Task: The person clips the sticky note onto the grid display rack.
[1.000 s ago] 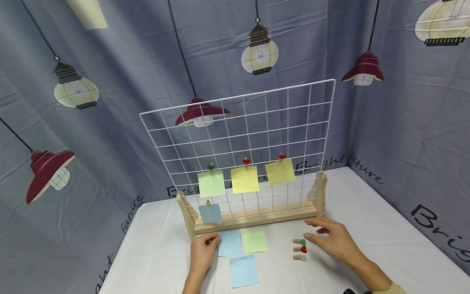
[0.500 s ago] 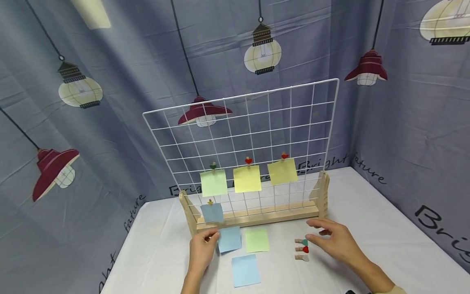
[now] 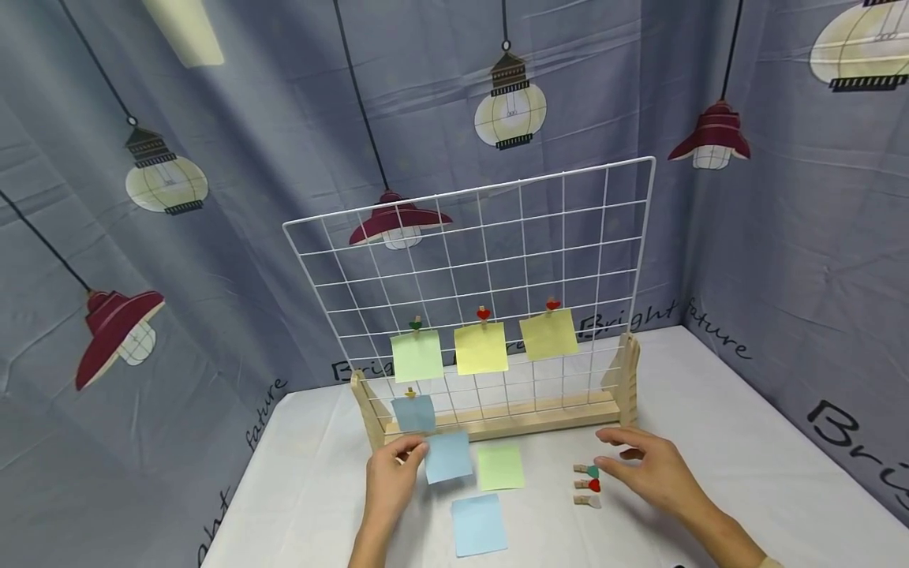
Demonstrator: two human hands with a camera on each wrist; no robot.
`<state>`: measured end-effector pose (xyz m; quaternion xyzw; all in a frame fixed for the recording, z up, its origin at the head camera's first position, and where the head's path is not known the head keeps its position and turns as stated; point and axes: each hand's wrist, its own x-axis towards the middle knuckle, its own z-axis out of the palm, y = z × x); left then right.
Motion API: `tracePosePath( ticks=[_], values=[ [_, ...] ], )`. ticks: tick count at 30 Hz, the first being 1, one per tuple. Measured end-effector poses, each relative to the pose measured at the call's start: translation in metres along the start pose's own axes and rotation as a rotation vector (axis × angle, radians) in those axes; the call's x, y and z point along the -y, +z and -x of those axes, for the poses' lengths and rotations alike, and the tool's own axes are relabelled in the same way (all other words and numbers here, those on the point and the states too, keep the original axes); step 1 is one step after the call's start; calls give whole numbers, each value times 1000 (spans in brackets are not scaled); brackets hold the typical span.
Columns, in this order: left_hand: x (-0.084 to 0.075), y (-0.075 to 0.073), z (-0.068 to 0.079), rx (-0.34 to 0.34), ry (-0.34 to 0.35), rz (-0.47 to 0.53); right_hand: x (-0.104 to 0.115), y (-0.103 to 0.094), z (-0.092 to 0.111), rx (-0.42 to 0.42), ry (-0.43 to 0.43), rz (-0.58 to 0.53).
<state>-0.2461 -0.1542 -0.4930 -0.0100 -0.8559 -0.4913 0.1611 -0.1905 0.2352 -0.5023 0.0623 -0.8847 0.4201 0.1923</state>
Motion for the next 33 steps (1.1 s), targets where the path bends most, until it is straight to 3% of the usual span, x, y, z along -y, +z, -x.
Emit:
tracePosePath(
  ticks=[7,15,19,26,33],
  values=[
    [-20,-8,3,12,25,29,-2,0,-1,7,10,2],
    [-29,-11,7,21,36,50,0,1,0,15,25,-28],
    [-34,-11,8,17,45,57,-1,2,0,29,58,-29],
    [-39,-9,8,14,53,80,-7,6,-2,101,207,-59],
    [-42,-10,8,21,31,96,-18,15,0,160,246,-64]
  ],
)
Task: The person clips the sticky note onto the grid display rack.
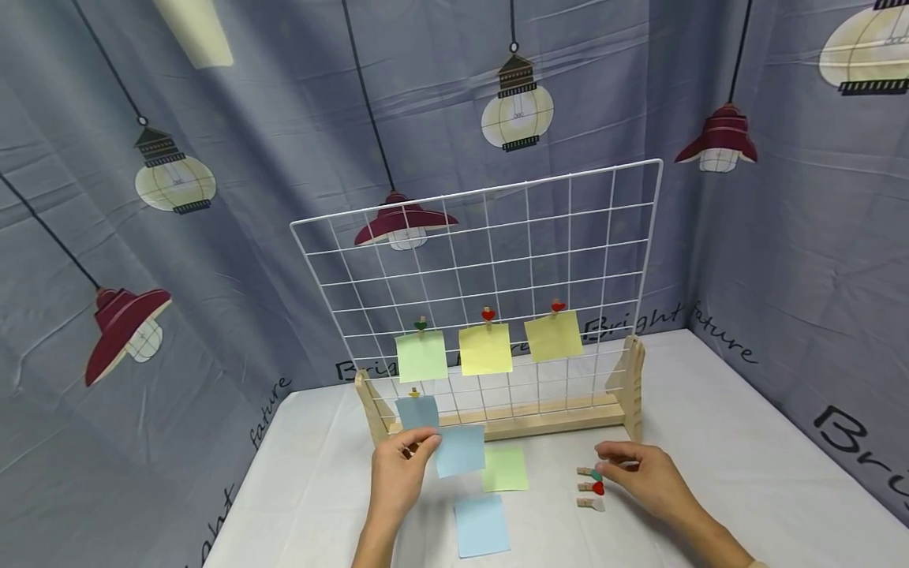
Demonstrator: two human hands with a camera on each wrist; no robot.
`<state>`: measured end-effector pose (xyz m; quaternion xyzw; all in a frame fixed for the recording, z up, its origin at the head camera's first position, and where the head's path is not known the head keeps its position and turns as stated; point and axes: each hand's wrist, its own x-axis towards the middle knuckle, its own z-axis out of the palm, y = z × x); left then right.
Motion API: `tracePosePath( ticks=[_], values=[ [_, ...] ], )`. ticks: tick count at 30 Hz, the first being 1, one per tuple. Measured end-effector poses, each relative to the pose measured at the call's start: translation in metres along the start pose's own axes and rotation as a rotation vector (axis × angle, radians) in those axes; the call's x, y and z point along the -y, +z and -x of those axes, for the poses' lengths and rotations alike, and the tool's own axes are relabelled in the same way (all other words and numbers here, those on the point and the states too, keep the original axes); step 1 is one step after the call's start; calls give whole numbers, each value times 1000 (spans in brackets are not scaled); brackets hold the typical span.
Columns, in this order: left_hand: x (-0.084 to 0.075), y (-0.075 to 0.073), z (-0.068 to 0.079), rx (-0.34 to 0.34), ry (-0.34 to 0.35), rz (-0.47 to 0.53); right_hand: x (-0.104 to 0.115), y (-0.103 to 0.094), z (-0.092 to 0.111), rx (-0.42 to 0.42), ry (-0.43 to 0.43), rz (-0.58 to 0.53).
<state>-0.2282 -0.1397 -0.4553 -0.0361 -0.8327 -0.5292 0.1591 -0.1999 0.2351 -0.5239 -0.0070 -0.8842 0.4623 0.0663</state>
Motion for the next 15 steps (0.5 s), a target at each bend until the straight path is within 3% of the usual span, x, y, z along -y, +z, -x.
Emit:
tracePosePath(
  ticks=[7,15],
  values=[
    [-3,-1,2,7,-4,0,-6,4,-1,-13,28,64],
    [-3,0,2,4,7,-5,-7,5,-1,8,-18,142]
  ],
)
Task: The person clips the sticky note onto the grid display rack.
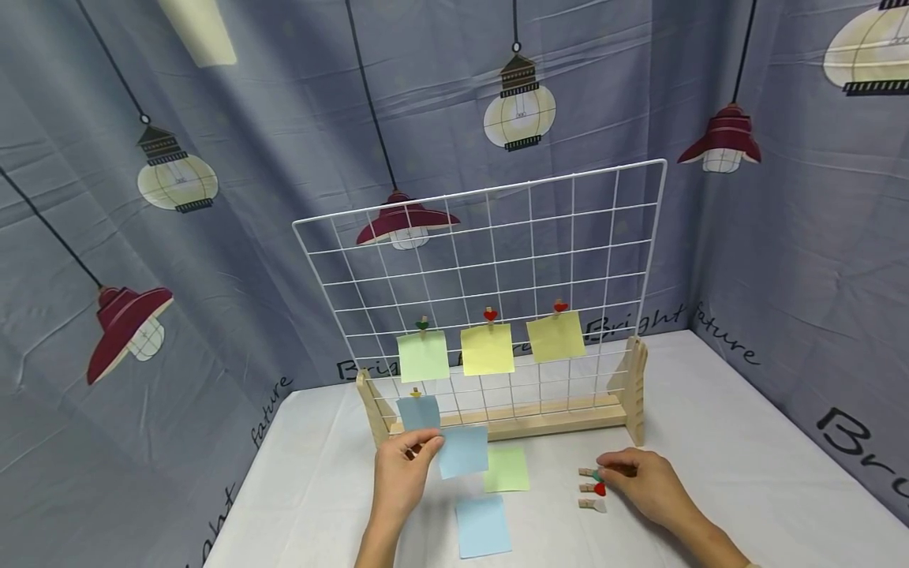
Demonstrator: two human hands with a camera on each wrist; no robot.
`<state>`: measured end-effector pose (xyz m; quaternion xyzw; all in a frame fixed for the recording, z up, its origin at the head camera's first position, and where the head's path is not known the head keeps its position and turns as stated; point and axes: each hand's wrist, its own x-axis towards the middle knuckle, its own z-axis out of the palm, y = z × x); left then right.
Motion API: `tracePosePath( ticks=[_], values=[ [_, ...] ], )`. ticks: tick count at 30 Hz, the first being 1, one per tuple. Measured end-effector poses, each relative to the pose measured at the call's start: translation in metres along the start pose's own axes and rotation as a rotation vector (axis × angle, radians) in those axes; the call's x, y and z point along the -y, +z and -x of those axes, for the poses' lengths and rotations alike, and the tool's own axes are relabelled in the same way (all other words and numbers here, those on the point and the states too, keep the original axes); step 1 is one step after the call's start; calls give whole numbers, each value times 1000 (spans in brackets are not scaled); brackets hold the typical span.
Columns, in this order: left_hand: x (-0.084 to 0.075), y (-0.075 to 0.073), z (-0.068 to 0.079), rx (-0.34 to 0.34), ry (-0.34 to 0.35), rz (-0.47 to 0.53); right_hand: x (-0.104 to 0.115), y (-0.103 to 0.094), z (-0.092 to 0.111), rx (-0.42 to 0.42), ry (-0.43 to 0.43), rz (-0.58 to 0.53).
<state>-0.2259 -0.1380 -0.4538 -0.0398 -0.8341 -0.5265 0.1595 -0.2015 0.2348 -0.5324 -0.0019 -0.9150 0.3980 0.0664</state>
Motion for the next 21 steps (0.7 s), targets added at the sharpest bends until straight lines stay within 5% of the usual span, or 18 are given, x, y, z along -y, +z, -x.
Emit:
tracePosePath(
  ticks=[21],
  values=[
    [3,3,1,-8,7,-5,0,7,-4,-12,7,58]
  ],
)
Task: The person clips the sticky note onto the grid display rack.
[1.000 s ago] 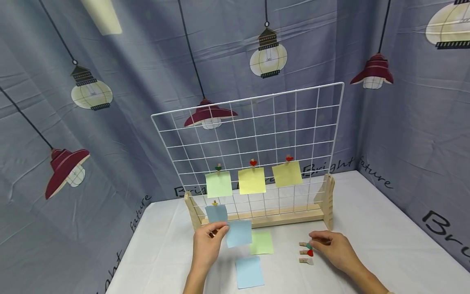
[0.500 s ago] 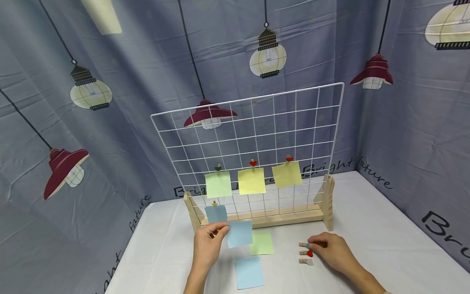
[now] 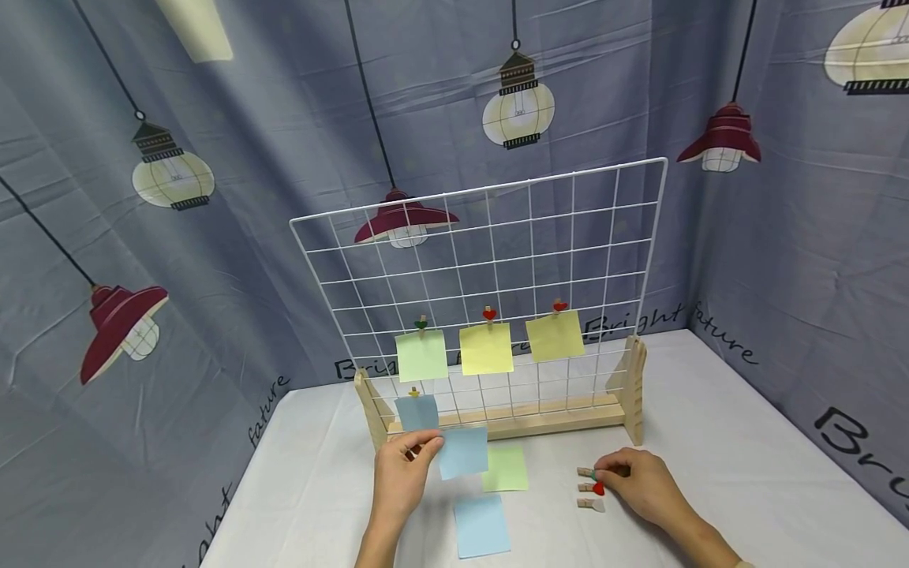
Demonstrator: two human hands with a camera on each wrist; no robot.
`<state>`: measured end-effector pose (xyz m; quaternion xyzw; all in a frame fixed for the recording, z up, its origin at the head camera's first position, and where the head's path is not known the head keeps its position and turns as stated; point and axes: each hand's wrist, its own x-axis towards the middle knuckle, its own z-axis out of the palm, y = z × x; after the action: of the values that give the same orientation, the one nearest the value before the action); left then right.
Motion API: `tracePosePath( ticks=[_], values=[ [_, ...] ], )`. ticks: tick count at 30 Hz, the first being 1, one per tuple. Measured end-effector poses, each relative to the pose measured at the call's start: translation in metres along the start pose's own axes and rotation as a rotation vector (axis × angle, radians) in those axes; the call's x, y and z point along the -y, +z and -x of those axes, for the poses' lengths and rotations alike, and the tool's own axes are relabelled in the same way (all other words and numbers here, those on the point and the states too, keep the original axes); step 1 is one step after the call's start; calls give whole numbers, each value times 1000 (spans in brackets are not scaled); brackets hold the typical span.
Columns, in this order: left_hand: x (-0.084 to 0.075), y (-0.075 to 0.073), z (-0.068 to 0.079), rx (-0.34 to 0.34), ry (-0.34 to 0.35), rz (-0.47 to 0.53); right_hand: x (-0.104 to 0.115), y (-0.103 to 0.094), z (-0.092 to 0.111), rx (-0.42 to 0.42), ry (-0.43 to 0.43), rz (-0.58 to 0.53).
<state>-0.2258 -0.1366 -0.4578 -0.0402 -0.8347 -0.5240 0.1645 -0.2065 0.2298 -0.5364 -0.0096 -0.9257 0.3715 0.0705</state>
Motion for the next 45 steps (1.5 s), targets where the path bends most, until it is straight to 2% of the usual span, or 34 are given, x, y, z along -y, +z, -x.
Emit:
tracePosePath(
  ticks=[14,27,36,45],
  values=[
    [2,0,-2,-2,4,11,6,-14,-2,21,21,-54],
    [1,0,-3,-2,0,19,37,-29,-7,-13,-19,-102],
    [2,0,-3,-10,25,19,58,-34,-9,7,-16,-310],
    [4,-1,-3,-5,16,23,65,-37,-9,-28,-35,-301]
  ],
)
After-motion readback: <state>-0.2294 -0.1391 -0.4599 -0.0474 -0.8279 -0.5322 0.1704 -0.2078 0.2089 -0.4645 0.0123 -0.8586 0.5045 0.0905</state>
